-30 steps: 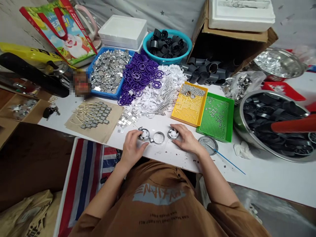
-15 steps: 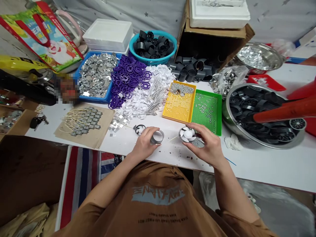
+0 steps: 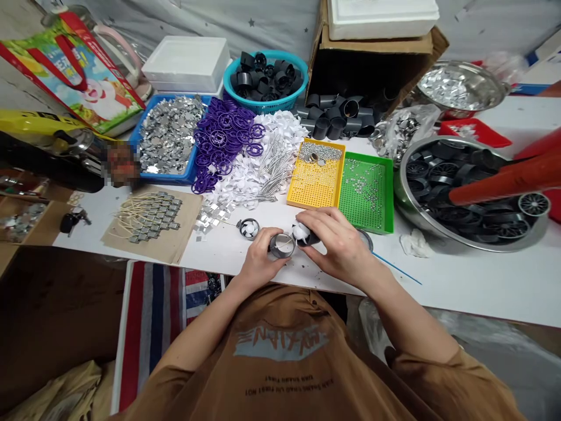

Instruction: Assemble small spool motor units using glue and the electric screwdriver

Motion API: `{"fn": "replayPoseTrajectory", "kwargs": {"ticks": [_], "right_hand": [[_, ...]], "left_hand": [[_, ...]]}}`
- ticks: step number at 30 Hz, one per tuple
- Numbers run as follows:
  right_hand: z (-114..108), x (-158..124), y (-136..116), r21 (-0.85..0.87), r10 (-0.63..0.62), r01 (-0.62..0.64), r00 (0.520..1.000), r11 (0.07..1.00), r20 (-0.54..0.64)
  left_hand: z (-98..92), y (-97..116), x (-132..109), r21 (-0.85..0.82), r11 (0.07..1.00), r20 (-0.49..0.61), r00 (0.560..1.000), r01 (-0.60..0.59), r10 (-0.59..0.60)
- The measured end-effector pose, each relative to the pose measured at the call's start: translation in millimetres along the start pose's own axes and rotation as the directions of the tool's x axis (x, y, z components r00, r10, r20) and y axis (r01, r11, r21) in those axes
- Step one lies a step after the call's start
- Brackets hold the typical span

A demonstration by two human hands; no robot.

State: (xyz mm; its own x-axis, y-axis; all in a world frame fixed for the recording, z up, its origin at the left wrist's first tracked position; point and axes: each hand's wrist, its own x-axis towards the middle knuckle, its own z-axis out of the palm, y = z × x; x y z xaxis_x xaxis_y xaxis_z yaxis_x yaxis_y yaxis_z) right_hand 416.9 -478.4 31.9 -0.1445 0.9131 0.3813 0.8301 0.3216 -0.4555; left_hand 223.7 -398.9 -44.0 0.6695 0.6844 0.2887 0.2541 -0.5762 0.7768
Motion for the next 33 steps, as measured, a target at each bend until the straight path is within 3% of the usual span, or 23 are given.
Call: {"fn": "replayPoseTrajectory", "kwargs": {"ticks": [11, 15, 25, 29, 33], "right_hand": [[3.2, 4.2, -0.6, 0.034, -0.058, 0.056, 0.997, 0.998, 0.045], [-1.3, 5.7, 1.7, 0.099, -0.126, 0.116, 0.986, 0.988, 0.108], [-0.8, 6.1, 4.5, 0.11, -0.171, 0.157, 0.976, 0.981, 0.132], [-0.3, 6.4, 0.8, 0.106, -0.164, 0.147, 0.972, 0.983, 0.166], [7.8, 3.4, -1.6, 0.144, -0.103, 0.071, 0.969, 0.987, 0.226]], "left_hand": [[6.7, -5.7, -3.1, -0.071, 0.997, 0.016, 1.0, 0.001, 0.0], [6.7, -14.4, -3.6, -0.175, 0.983, 0.095, 0.995, 0.057, -0.041], [3.7, -18.6, -6.6, -0.383, 0.898, 0.318, 0.944, 0.218, -0.093], [5.3, -19.1, -7.2, -0.436, 0.86, 0.336, 0.934, 0.265, -0.117], [3.9, -12.0, -4.3, -0.383, 0.889, 0.306, 0.943, 0.249, -0.133]]}}
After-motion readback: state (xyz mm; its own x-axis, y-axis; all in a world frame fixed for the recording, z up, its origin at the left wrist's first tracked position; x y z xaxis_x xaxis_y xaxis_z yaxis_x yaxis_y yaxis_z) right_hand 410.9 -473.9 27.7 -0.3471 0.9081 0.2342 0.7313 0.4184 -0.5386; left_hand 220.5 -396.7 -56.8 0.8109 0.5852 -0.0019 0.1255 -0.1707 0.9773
